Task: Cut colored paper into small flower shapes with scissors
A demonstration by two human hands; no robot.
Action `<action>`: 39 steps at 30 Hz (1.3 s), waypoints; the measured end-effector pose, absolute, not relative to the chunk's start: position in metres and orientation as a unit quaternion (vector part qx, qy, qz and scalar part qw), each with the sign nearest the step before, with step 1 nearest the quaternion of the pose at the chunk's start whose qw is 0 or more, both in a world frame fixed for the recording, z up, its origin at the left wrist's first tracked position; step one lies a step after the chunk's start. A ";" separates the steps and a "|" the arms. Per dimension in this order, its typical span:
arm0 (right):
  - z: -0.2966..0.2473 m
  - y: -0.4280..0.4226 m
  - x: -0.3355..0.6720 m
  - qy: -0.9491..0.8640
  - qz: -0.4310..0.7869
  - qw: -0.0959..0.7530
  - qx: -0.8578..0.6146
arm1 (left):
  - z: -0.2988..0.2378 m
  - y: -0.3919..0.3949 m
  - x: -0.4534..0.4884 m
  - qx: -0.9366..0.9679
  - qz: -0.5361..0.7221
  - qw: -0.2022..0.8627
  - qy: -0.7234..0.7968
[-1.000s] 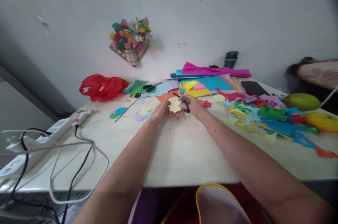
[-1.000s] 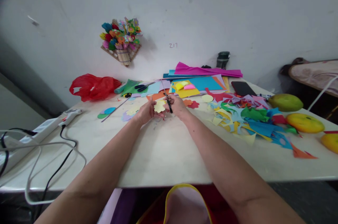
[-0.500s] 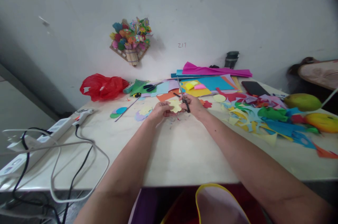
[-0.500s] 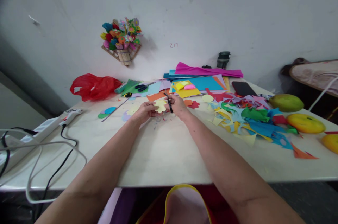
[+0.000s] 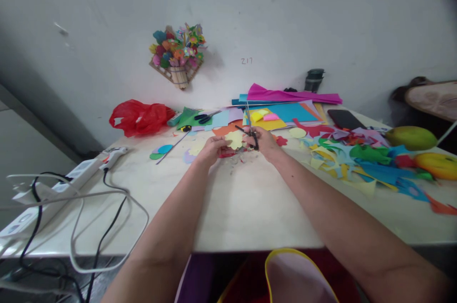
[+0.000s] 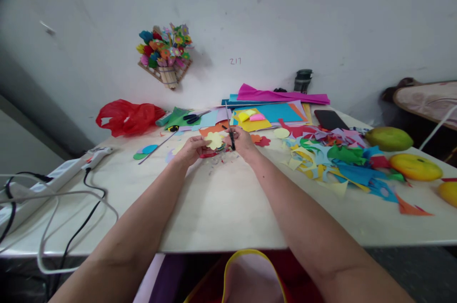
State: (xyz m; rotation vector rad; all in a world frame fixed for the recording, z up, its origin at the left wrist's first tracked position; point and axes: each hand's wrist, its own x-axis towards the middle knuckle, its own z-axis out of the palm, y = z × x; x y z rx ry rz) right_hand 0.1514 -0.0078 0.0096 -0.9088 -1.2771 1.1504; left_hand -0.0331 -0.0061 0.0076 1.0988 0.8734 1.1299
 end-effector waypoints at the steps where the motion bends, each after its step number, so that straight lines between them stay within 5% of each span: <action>1: 0.010 -0.008 0.151 -0.546 0.492 0.561 -0.381 | 0.008 -0.007 -0.033 0.480 0.485 0.622 0.384; 39: 0.008 -0.009 0.147 -0.592 0.481 0.532 -0.368 | 0.007 -0.006 -0.034 0.525 0.483 0.579 0.393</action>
